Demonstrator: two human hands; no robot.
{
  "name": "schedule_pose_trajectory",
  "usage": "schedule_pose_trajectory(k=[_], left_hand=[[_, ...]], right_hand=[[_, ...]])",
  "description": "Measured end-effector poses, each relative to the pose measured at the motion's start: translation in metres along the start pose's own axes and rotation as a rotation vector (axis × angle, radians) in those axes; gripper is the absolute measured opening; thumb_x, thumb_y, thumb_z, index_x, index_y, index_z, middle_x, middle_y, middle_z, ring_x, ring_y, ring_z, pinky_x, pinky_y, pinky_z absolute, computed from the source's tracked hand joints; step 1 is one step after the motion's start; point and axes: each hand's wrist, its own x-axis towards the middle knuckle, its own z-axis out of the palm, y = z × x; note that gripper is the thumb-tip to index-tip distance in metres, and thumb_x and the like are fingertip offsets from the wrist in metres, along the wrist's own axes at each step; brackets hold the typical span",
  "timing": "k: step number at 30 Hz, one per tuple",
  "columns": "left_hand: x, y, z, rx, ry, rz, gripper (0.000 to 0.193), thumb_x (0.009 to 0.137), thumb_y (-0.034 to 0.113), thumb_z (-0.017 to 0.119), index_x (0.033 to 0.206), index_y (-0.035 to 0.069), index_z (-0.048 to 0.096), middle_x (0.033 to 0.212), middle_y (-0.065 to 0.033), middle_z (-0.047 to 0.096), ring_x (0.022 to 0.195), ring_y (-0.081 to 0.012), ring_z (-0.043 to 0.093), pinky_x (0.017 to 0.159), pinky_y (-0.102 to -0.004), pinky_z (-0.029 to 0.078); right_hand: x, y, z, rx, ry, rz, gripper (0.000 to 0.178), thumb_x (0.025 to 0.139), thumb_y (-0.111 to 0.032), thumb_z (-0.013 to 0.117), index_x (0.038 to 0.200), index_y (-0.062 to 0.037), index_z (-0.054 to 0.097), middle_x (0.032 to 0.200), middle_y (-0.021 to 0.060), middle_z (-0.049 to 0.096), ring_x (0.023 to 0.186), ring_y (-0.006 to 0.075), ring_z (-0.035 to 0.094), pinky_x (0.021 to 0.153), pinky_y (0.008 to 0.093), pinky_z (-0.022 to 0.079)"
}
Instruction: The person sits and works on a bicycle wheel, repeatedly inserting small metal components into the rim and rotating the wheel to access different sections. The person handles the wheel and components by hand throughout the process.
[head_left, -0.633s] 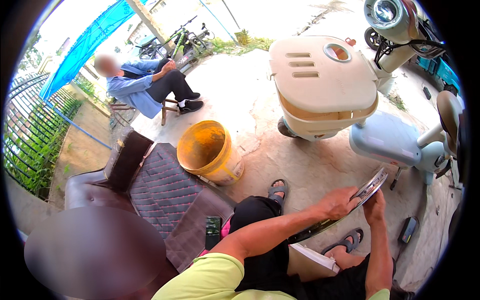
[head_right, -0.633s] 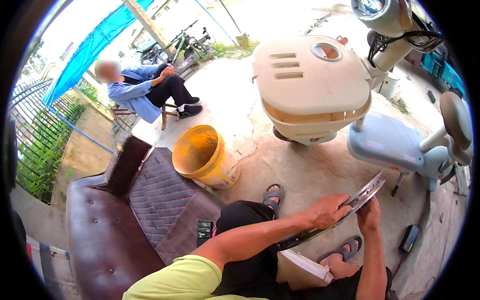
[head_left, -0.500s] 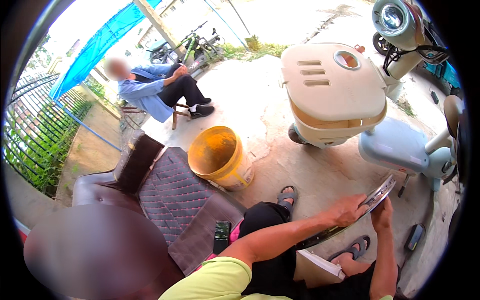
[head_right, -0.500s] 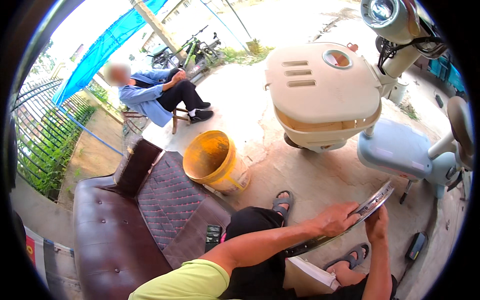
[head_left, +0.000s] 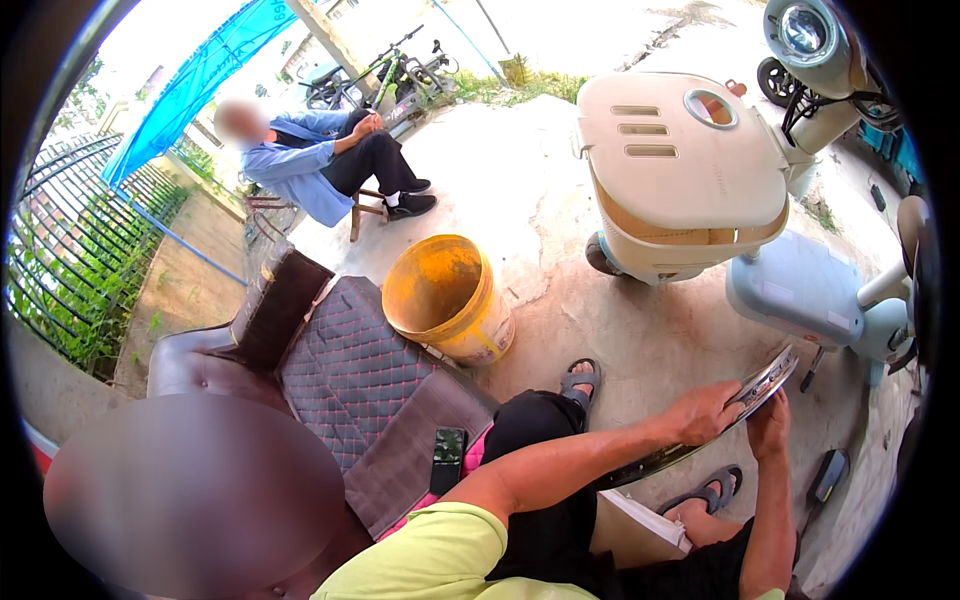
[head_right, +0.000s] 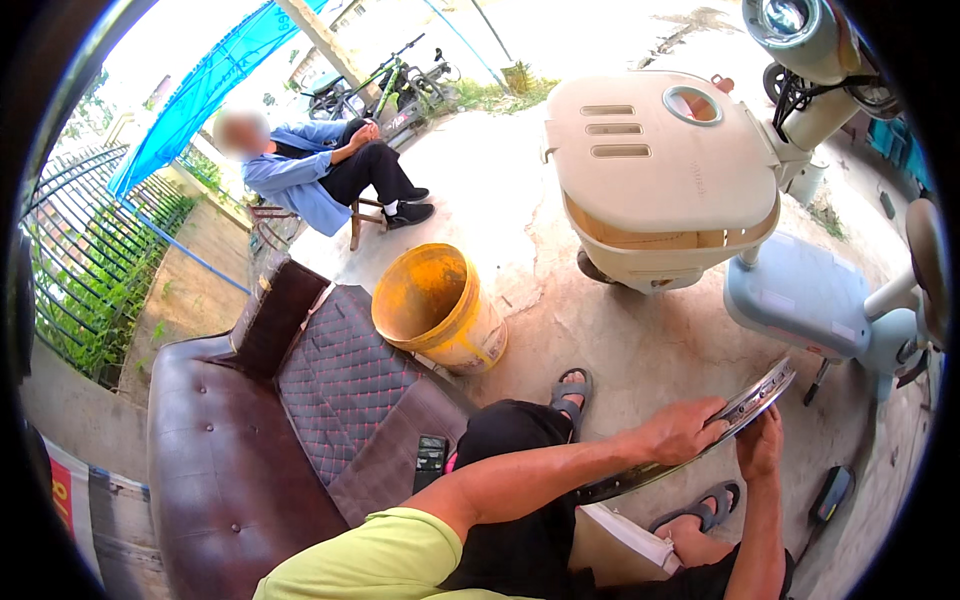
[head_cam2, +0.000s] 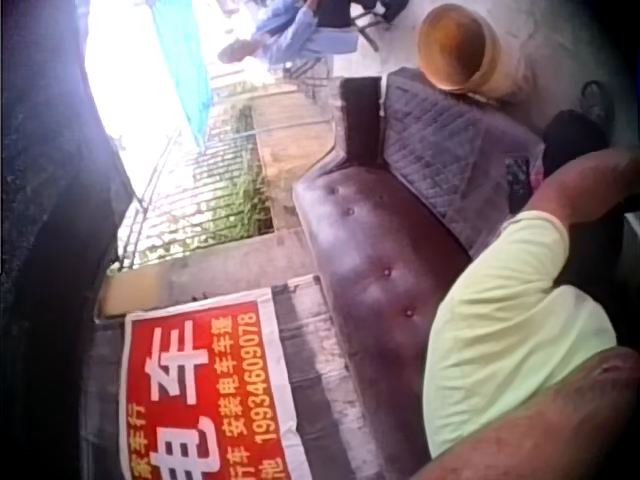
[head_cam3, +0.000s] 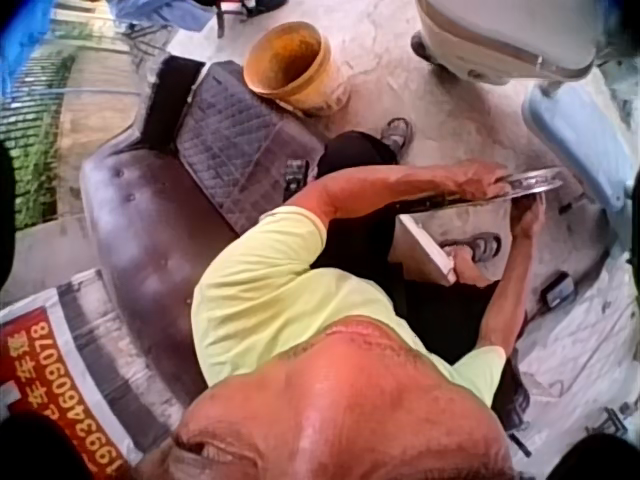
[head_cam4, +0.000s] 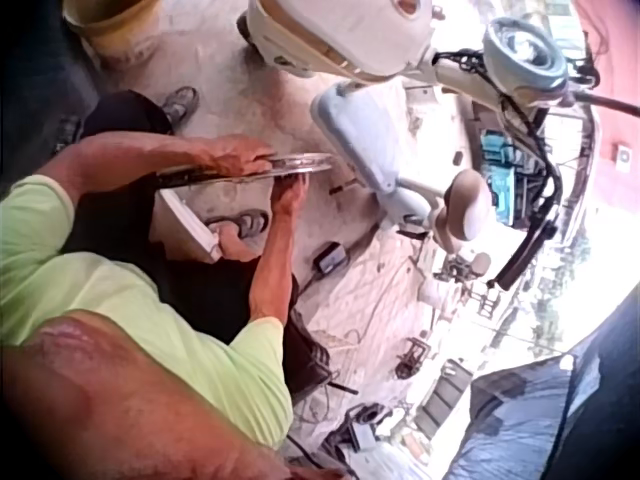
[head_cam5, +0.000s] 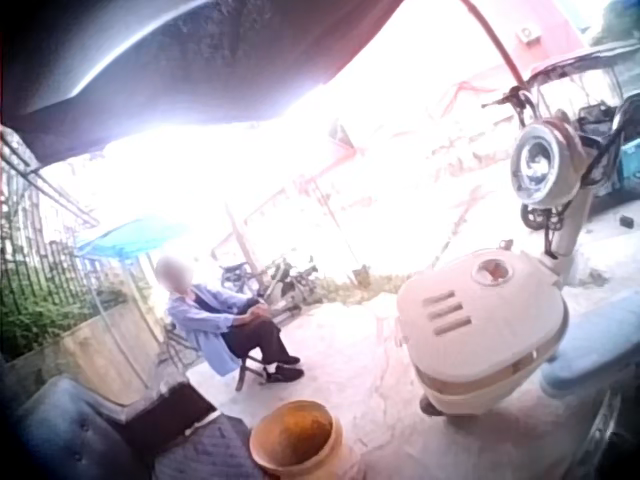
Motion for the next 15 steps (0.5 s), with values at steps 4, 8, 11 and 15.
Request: schedule_pose_trajectory(k=[4,8,11,15], left_hand=[[0.003,0.003,-0.004,0.045,0.038,0.071,0.028,0.100,0.027,0.054,0.105,0.000,0.057,0.099,-0.0283,0.062,0.095,-0.0487,0.059,0.084,-0.0523,0.046],[0.005,0.000,-0.004,-0.009,0.022,0.013,0.028,0.100,0.028,0.054,0.105,0.000,0.057,0.100,-0.0286,0.063,0.095,-0.0495,0.059,0.083,-0.0527,0.046],[0.004,0.001,-0.002,0.031,0.033,0.041,0.028,0.100,0.028,0.054,0.106,0.000,0.056,0.100,-0.0289,0.063,0.096,-0.0498,0.059,0.083,-0.0530,0.046],[0.003,0.002,-0.003,0.016,0.012,0.024,0.028,0.100,0.028,0.054,0.105,0.000,0.056,0.100,-0.0292,0.063,0.096,-0.0500,0.059,0.083,-0.0532,0.046]], right_hand=[[-0.002,-0.005,0.007,-0.008,0.016,0.037,0.028,0.105,-0.025,0.055,0.130,-0.0125,0.057,0.116,0.0032,0.068,0.110,0.0222,0.066,0.096,0.0416,0.053],[0.003,-0.002,0.012,-0.010,0.015,0.007,0.028,0.106,-0.027,0.051,0.129,-0.0123,0.056,0.116,0.0031,0.067,0.109,0.0221,0.066,0.096,0.0424,0.053],[0.000,-0.004,0.008,-0.031,0.015,0.020,0.028,0.106,-0.028,0.049,0.129,-0.0122,0.056,0.117,0.0031,0.067,0.109,0.0214,0.066,0.095,0.0420,0.053],[0.000,-0.004,0.012,-0.020,0.012,0.009,0.027,0.106,-0.028,0.049,0.127,-0.0123,0.057,0.115,0.0031,0.067,0.107,0.0211,0.066,0.093,0.0411,0.054]])
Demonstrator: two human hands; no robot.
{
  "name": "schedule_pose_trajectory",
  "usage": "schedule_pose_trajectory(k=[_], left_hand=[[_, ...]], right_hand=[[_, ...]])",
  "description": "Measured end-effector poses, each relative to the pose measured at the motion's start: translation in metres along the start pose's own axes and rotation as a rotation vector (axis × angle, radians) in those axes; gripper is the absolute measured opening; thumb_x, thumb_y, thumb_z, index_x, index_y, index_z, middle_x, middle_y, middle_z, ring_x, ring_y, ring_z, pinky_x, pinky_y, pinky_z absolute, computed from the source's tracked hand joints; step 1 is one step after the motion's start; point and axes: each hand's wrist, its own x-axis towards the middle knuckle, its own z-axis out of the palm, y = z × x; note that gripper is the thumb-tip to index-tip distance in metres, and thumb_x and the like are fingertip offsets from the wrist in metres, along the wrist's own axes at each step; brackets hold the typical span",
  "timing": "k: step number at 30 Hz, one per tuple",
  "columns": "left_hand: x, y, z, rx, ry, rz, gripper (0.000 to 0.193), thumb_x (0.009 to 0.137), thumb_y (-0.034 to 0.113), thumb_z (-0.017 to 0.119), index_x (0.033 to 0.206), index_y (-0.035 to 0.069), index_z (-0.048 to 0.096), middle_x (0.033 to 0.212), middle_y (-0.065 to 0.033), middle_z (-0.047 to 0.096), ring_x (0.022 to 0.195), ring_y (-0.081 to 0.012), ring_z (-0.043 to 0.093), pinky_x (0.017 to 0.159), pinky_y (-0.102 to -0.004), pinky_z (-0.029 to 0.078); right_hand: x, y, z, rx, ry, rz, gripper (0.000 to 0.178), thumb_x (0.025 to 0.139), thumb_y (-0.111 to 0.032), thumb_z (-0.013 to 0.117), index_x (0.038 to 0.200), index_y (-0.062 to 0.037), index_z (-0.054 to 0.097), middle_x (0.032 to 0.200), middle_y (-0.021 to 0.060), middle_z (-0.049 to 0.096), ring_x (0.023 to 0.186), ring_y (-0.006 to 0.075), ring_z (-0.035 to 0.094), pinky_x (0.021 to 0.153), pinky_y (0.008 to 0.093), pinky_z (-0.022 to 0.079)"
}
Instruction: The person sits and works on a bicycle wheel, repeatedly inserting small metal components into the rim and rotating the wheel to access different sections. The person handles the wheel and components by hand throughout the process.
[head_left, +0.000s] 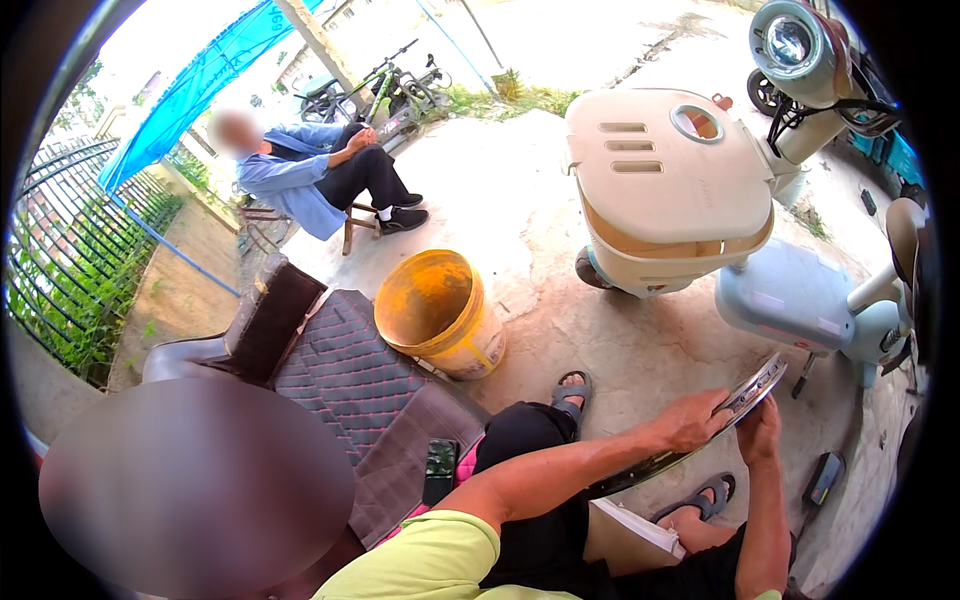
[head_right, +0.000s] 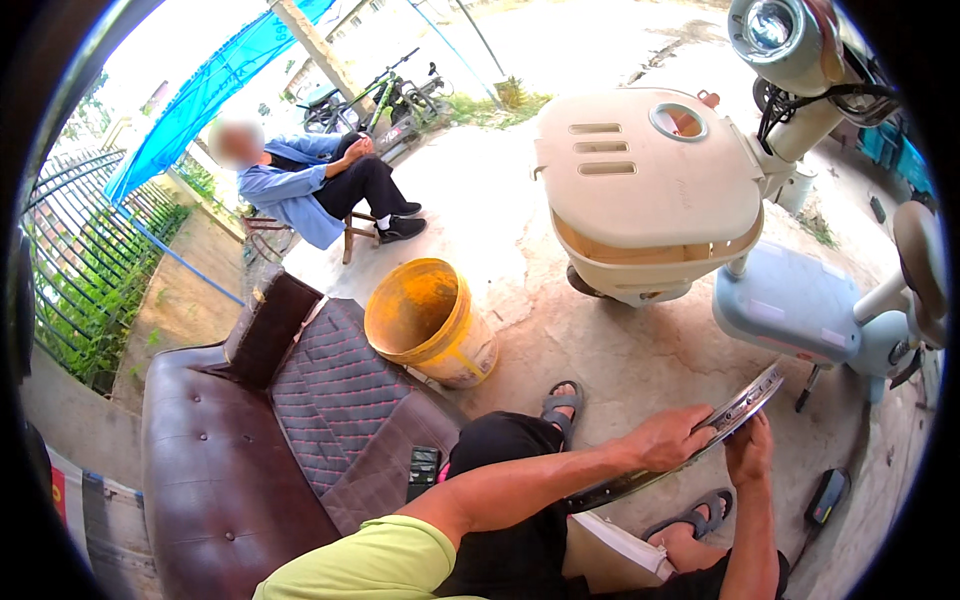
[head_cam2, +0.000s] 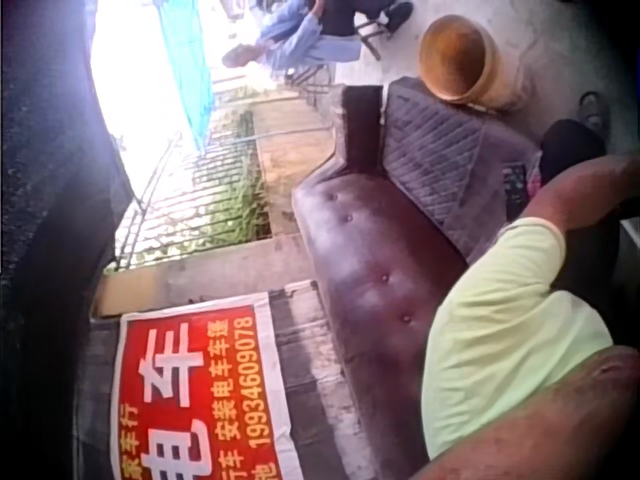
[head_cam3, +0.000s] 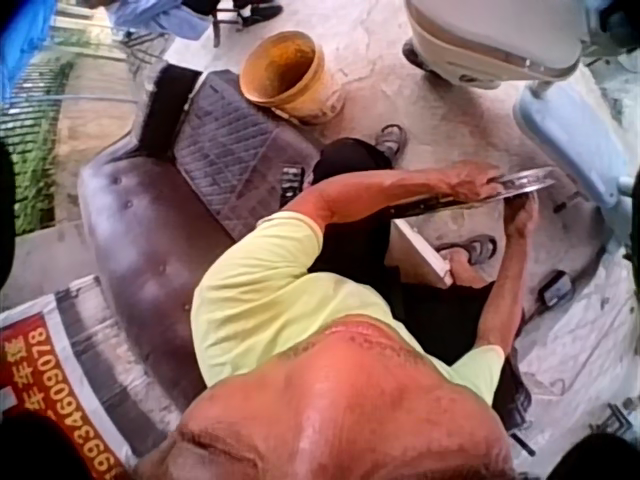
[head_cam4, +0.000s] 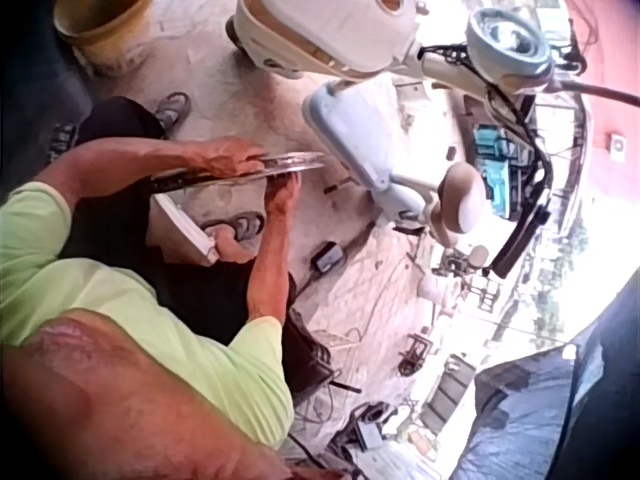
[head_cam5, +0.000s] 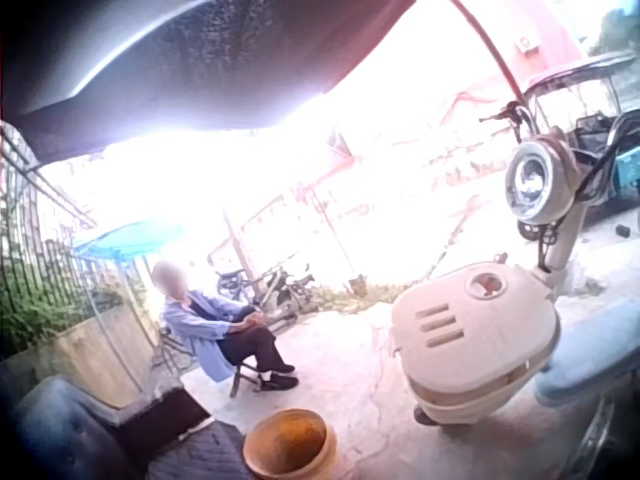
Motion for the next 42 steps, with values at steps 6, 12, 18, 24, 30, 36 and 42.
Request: schedule_pose_trajectory(k=[6,12,18,24,30,36,42], left_hand=[[0.002,-0.003,0.001,0.020,0.012,0.026,0.029,0.100,0.028,0.054,0.105,0.000,0.056,0.100,-0.0294,0.062,0.096,-0.0501,0.058,0.083,-0.0532,0.046],[0.001,-0.001,-0.003,0.025,-0.032,-0.016,0.029,0.101,0.029,0.054,0.106,0.001,0.057,0.102,-0.0288,0.063,0.098,-0.0493,0.059,0.084,-0.0532,0.046],[-0.002,-0.003,0.001,0.023,0.006,0.006,0.030,0.101,0.029,0.053,0.108,0.001,0.056,0.105,-0.0267,0.063,0.099,-0.0483,0.058,0.086,-0.0535,0.045],[-0.002,-0.001,-0.002,0.067,-0.021,0.020,0.029,0.101,0.029,0.053,0.107,0.001,0.055,0.104,-0.0268,0.061,0.100,-0.0481,0.057,0.088,-0.0531,0.045],[-0.002,0.001,-0.002,0.043,-0.016,0.012,0.028,0.100,0.028,0.054,0.107,0.001,0.056,0.103,-0.0268,0.062,0.100,-0.0486,0.058,0.087,-0.0532,0.045],[-0.001,-0.006,-0.001,0.053,-0.012,0.013,0.028,0.100,0.028,0.055,0.108,0.001,0.056,0.104,-0.0268,0.062,0.101,-0.0481,0.058,0.087,-0.0528,0.046],[-0.002,-0.001,0.000,0.023,0.011,0.025,0.028,0.100,0.028,0.054,0.108,0.001,0.056,0.105,-0.0268,0.062,0.101,-0.0486,0.058,0.086,-0.0532,0.046]], right_hand=[[0.000,-0.002,-0.001,-0.014,-0.004,0.009,0.031,0.106,-0.030,0.046,0.129,-0.0123,0.057,0.118,0.0032,0.067,0.110,0.0215,0.065,0.096,0.0410,0.052],[-0.004,-0.004,0.010,-0.026,0.020,0.024,0.027,0.105,-0.029,0.048,0.125,-0.0134,0.057,0.114,0.0033,0.067,0.105,0.0213,0.066,0.091,0.0405,0.053],[-0.003,-0.002,0.008,0.068,-0.075,0.052,0.029,0.108,-0.032,0.045,0.125,-0.0147,0.060,0.118,0.0021,0.068,0.111,0.0204,0.063,0.100,0.0397,0.049],[-0.002,0.001,-0.009,0.078,-0.023,0.039,0.027,0.106,-0.028,0.051,0.128,-0.0131,0.057,0.119,0.0041,0.067,0.111,0.0229,0.064,0.099,0.0431,0.051],[0.001,0.007,-0.015,0.089,0.015,0.015,0.026,0.105,-0.022,0.055,0.129,-0.0127,0.057,0.117,0.0039,0.068,0.110,0.0227,0.066,0.098,0.0426,0.053],[0.000,0.007,-0.014,0.085,0.013,0.024,0.026,0.105,-0.023,0.056,0.129,-0.0134,0.057,0.118,0.0032,0.068,0.110,0.0216,0.066,0.099,0.0414,0.053],[0.005,0.009,-0.022,0.093,0.033,0.021,0.028,0.104,-0.023,0.058,0.131,-0.0139,0.056,0.121,0.0050,0.067,0.112,0.0242,0.066,0.099,0.0446,0.053]])
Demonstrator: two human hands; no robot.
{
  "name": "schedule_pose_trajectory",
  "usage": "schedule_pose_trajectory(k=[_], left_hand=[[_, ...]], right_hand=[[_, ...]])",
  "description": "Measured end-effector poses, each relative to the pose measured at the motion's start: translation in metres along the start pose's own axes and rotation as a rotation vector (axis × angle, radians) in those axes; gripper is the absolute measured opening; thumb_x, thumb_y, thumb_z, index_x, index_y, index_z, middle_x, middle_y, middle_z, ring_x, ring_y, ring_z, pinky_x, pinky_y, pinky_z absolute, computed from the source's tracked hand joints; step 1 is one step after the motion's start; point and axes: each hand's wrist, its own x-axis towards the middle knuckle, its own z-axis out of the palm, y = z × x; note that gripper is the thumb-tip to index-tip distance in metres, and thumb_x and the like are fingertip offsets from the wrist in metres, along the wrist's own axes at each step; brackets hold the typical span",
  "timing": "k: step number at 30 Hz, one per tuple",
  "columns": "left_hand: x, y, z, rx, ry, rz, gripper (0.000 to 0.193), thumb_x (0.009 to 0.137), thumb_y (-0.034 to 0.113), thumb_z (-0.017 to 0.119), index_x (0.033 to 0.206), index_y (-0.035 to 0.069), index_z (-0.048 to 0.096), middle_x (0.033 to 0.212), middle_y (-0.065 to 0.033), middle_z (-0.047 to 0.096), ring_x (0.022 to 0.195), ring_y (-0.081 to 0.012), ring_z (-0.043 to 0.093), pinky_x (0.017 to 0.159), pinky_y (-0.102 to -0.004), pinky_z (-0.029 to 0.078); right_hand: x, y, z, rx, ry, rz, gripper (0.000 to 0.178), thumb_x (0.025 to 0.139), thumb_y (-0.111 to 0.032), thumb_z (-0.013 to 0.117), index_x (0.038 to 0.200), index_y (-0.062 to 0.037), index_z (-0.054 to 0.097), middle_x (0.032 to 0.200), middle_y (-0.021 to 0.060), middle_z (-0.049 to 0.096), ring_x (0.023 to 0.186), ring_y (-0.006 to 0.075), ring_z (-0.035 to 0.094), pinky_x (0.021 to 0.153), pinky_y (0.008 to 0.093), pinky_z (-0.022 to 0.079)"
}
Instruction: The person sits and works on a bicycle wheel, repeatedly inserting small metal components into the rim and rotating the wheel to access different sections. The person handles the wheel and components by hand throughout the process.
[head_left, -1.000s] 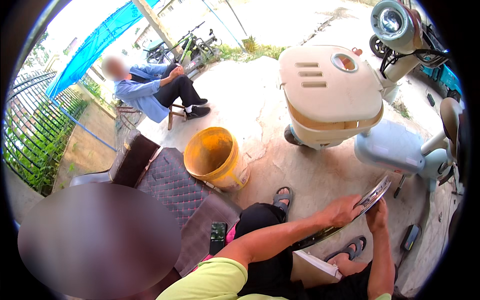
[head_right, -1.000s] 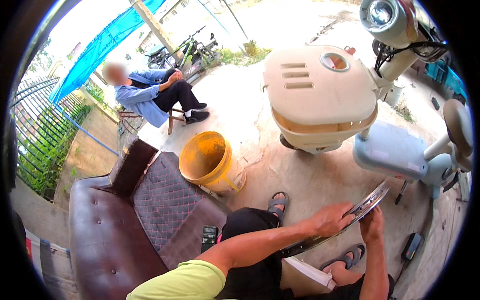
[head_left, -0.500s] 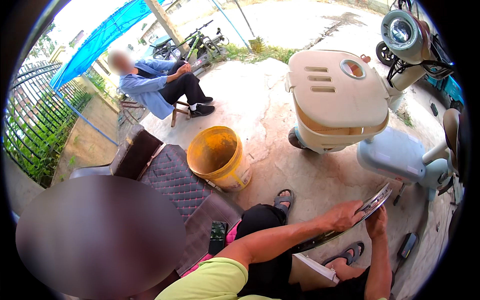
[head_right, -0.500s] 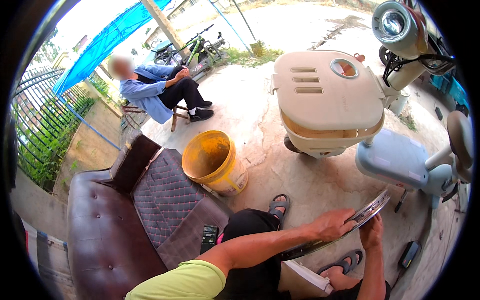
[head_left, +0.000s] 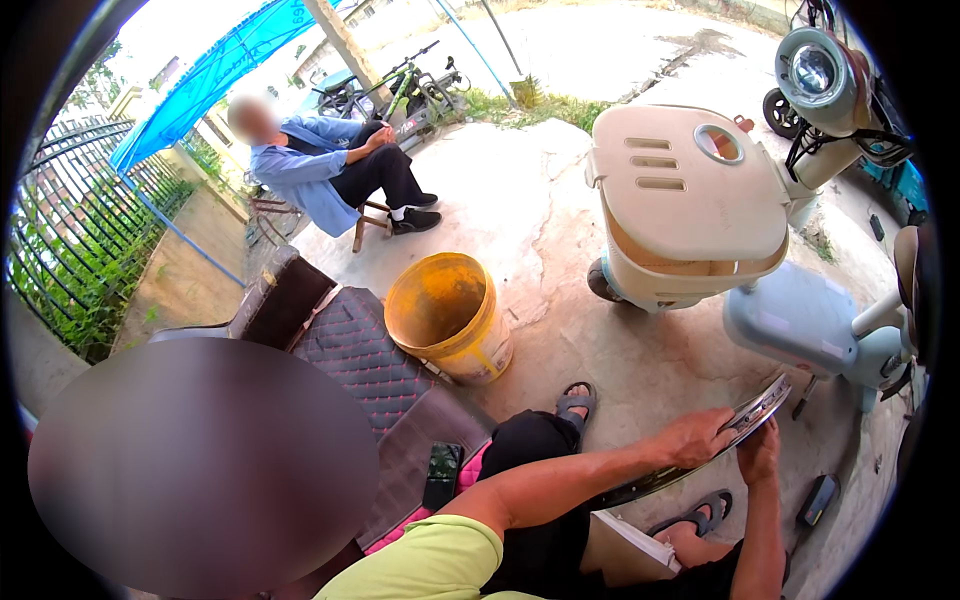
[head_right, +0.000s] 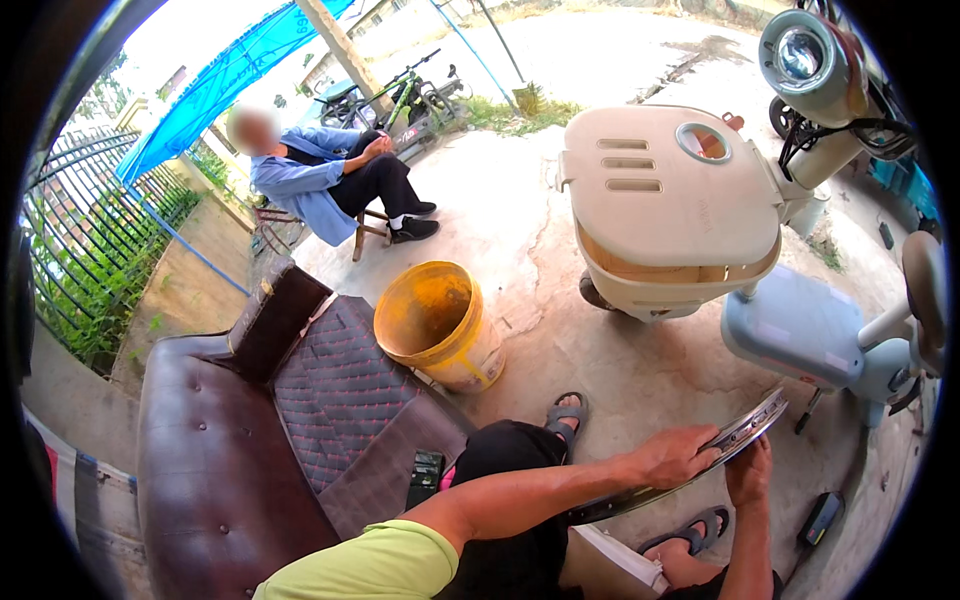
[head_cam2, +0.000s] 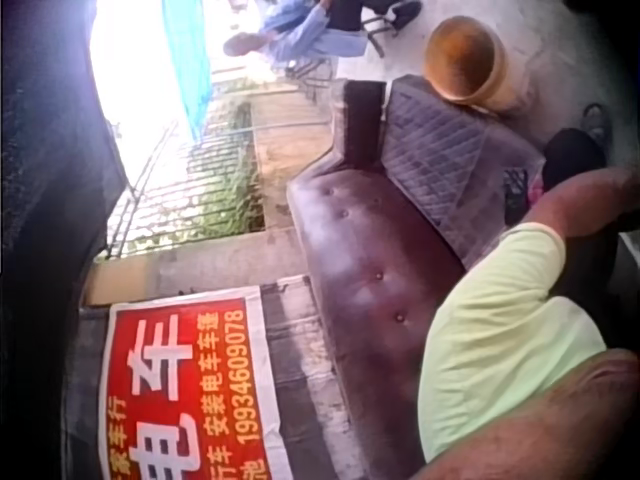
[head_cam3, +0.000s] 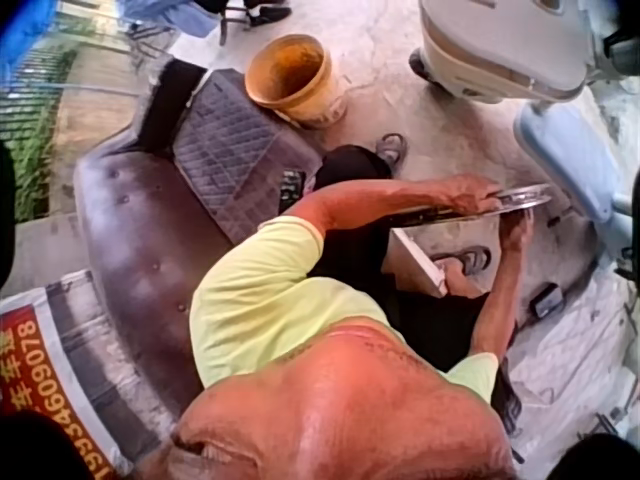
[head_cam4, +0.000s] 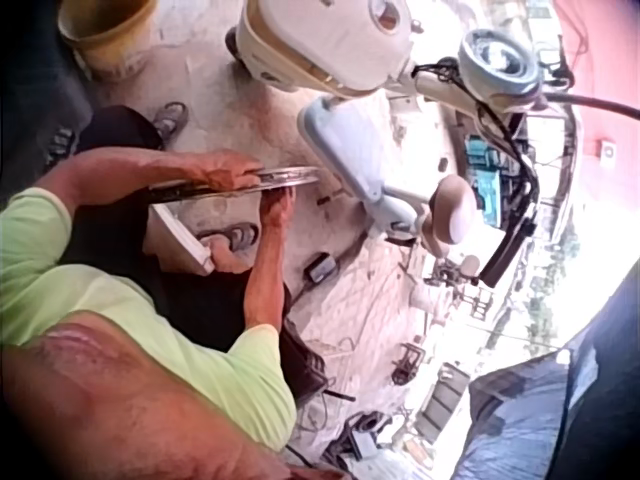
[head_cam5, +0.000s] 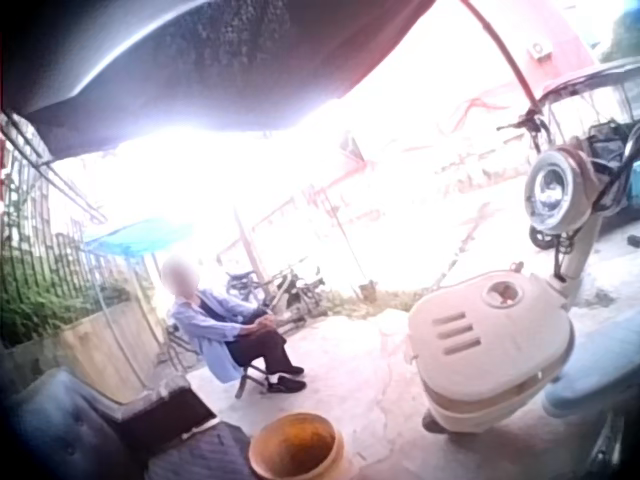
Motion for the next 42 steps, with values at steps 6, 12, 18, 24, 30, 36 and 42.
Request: schedule_pose_trajectory(k=[6,12,18,24,30,36,42], left_hand=[[0.001,0.001,-0.003,0.016,-0.016,-0.015,0.029,0.100,0.028,0.054,0.108,0.001,0.056,0.105,-0.0278,0.062,0.101,-0.0492,0.058,0.086,-0.0541,0.045],[0.001,-0.001,0.000,-0.032,-0.006,-0.034,0.029,0.100,0.028,0.054,0.108,0.001,0.056,0.105,-0.0282,0.062,0.101,-0.0500,0.058,0.086,-0.0545,0.045],[0.000,0.001,0.002,-0.027,0.009,-0.029,0.029,0.100,0.028,0.054,0.108,0.001,0.056,0.104,-0.0282,0.063,0.100,-0.0501,0.058,0.085,-0.0546,0.045],[-0.001,0.007,-0.004,0.015,-0.011,-0.026,0.028,0.100,0.028,0.055,0.108,0.001,0.057,0.103,-0.0285,0.062,0.098,-0.0497,0.058,0.085,-0.0533,0.046],[-0.001,0.002,-0.010,-0.010,-0.037,-0.068,0.028,0.100,0.029,0.054,0.109,0.002,0.057,0.105,-0.0266,0.064,0.100,-0.0469,0.060,0.087,-0.0527,0.046],[0.012,-0.025,0.015,0.070,-0.018,0.004,0.026,0.100,0.026,0.053,0.107,0.002,0.058,0.108,-0.0254,0.064,0.099,-0.0458,0.061,0.086,-0.0521,0.048],[0.009,0.007,-0.013,0.223,-0.077,0.149,0.023,0.102,0.026,0.051,0.102,0.005,0.061,0.099,-0.0255,0.061,0.090,-0.0468,0.061,0.077,-0.0562,0.048]], right_hand=[[-0.006,-0.004,0.012,0.010,-0.067,0.031,0.030,0.104,-0.024,0.059,0.132,-0.0141,0.056,0.121,0.0049,0.067,0.112,0.0242,0.066,0.100,0.0447,0.052],[-0.005,-0.003,0.005,-0.030,0.009,0.028,0.029,0.104,-0.026,0.060,0.130,-0.0137,0.055,0.119,0.0049,0.068,0.110,0.0241,0.066,0.098,0.0443,0.053],[-0.006,-0.008,0.009,-0.036,-0.017,0.031,0.026,0.105,-0.025,0.055,0.127,-0.0124,0.059,0.120,0.0039,0.068,0.111,0.0222,0.066,0.100,0.0422,0.052],[-0.007,-0.003,0.006,-0.045,0.012,0.028,0.027,0.105,-0.026,0.056,0.129,-0.0129,0.056,0.119,0.0043,0.067,0.112,0.0234,0.065,0.099,0.0438,0.052],[-0.001,0.004,0.007,-0.057,-0.036,0.012,0.032,0.106,-0.031,0.051,0.132,-0.0131,0.056,0.123,0.0018,0.066,0.118,0.0219,0.062,0.104,0.0416,0.049],[0.002,0.001,0.004,-0.022,0.035,-0.002,0.026,0.104,-0.029,0.057,0.126,-0.0149,0.060,0.111,0.0032,0.069,0.102,0.0224,0.068,0.090,0.0431,0.056],[-0.002,-0.006,0.047,-0.275,0.052,0.059,0.022,0.101,-0.027,0.063,0.118,-0.0152,0.069,0.107,-0.0016,0.070,0.098,0.0135,0.065,0.081,0.0331,0.054]])
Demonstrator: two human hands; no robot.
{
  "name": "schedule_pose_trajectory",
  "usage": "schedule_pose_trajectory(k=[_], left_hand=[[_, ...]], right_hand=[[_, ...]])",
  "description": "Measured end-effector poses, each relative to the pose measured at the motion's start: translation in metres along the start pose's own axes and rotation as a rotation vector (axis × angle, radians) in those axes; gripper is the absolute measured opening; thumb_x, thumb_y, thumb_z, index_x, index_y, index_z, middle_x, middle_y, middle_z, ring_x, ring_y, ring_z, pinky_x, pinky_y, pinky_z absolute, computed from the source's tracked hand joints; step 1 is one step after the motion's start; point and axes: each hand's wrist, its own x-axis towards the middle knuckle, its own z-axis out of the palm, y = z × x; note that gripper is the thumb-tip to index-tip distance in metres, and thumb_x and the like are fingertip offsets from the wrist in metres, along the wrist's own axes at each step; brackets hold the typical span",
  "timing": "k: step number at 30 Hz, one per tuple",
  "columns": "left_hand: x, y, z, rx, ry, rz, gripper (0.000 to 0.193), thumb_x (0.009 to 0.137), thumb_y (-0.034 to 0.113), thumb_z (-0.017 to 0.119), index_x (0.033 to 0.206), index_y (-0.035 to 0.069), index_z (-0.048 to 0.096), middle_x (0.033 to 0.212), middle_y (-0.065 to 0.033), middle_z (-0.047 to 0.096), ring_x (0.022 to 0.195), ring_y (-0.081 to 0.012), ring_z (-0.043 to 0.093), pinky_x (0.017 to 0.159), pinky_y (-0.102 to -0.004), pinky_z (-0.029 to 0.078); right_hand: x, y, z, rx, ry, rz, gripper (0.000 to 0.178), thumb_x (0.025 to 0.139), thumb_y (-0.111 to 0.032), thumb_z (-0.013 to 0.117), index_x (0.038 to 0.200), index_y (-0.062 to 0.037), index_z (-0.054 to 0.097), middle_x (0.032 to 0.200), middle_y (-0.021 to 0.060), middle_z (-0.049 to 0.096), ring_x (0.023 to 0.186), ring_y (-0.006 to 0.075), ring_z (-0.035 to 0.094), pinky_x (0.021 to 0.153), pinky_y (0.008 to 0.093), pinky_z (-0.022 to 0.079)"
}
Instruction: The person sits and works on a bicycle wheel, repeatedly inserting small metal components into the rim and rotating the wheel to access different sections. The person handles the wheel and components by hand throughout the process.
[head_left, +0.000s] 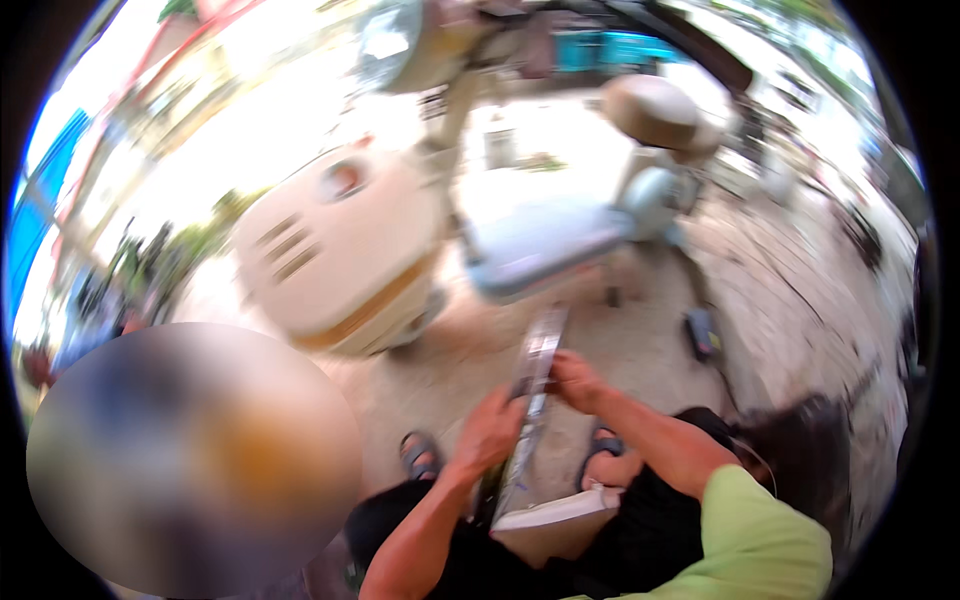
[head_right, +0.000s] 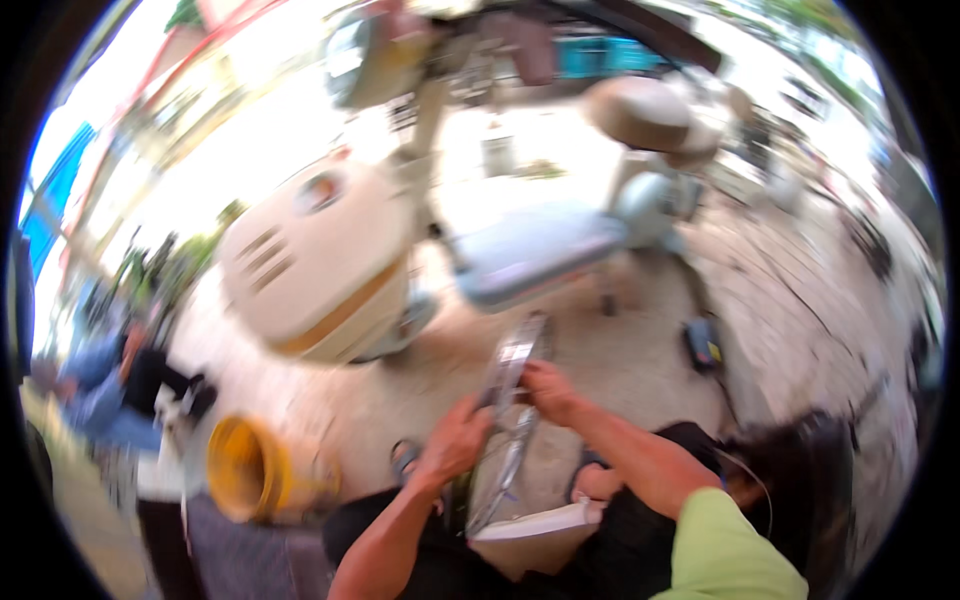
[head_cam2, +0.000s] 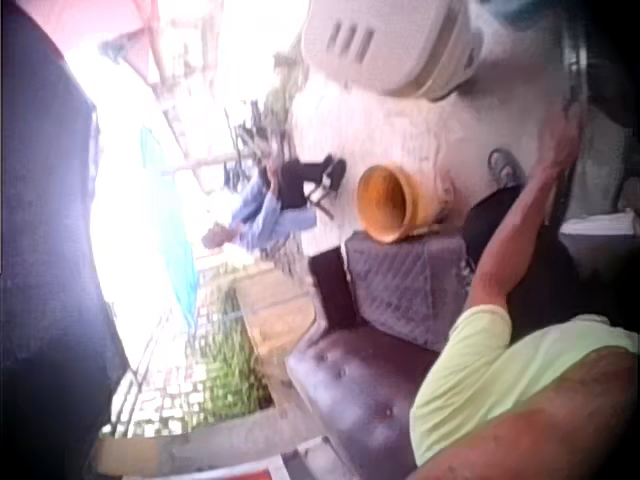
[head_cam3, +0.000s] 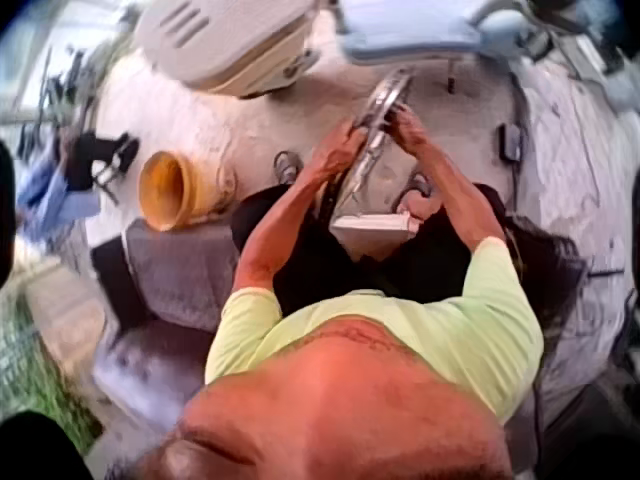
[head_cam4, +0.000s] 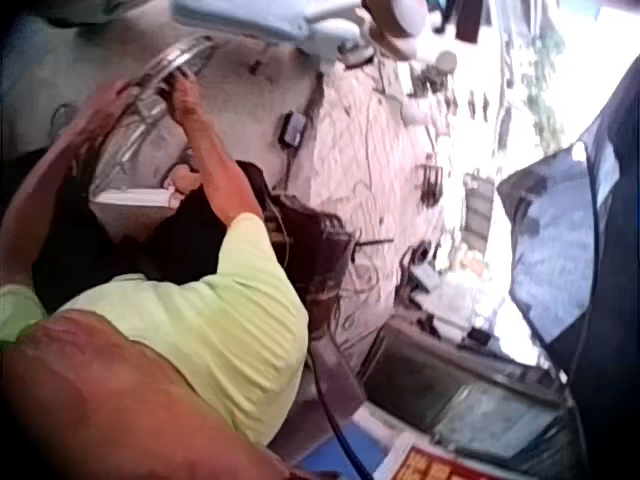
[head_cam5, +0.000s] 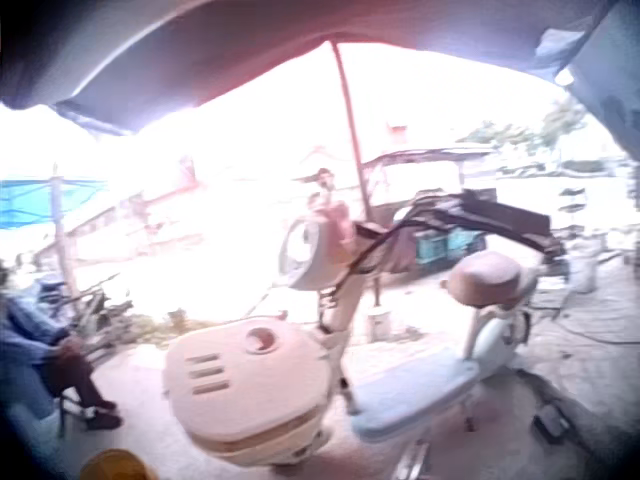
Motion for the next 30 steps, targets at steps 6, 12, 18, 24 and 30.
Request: schedule_pose_trajectory(k=[6,12,18,24,30], left_hand=[[-0.005,-0.007,0.011,-0.247,-0.002,-0.263,0.029,0.102,0.025,0.052,0.110,-0.001,0.062,0.092,-0.0241,0.066,0.085,-0.0386,0.064,0.079,-0.0480,0.049],[-0.006,-0.022,0.011,-0.331,-0.049,-0.320,0.026,0.105,0.020,0.049,0.112,-0.002,0.061,0.098,-0.0106,0.071,0.086,-0.0169,0.068,0.078,-0.0312,0.052],[-0.005,-0.018,0.018,-0.343,-0.016,-0.285,0.027,0.103,0.024,0.053,0.110,-0.002,0.060,0.088,-0.0185,0.063,0.082,-0.0285,0.060,0.079,-0.0416,0.048],[0.000,-0.008,0.003,-0.129,-0.041,-0.275,0.033,0.103,0.031,0.050,0.114,0.002,0.060,0.104,-0.0304,0.064,0.097,-0.0507,0.061,0.084,-0.0549,0.048],[0.000,-0.004,0.007,-0.197,-0.016,-0.222,0.035,0.102,0.035,0.051,0.105,0.000,0.055,0.100,-0.0306,0.062,0.096,-0.0502,0.059,0.084,-0.0538,0.045]], right_hand=[[-0.008,-0.002,0.009,0.028,0.024,0.022,0.025,0.100,-0.037,0.066,0.116,-0.0174,0.071,0.102,-0.0056,0.070,0.095,0.0066,0.062,0.074,0.0253,0.050],[-0.014,-0.011,0.020,0.009,0.028,0.000,0.025,0.101,-0.039,0.066,0.112,-0.0171,0.071,0.094,-0.0065,0.066,0.089,0.0053,0.059,0.070,0.0238,0.047],[-0.010,-0.005,0.016,0.009,0.108,-0.006,0.026,0.101,-0.038,0.064,0.113,-0.0166,0.071,0.099,-0.0044,0.069,0.092,0.0073,0.062,0.073,0.0266,0.048],[0.003,0.003,0.010,-0.100,0.112,-0.019,0.024,0.104,-0.028,0.055,0.119,-0.0133,0.068,0.107,0.0007,0.070,0.092,0.0149,0.066,0.078,0.0315,0.054],[-0.006,-0.001,0.002,-0.218,0.146,-0.179,0.024,0.107,-0.017,0.049,0.119,-0.0055,0.066,0.101,0.0016,0.069,0.090,0.0131,0.067,0.076,0.0283,0.055]])
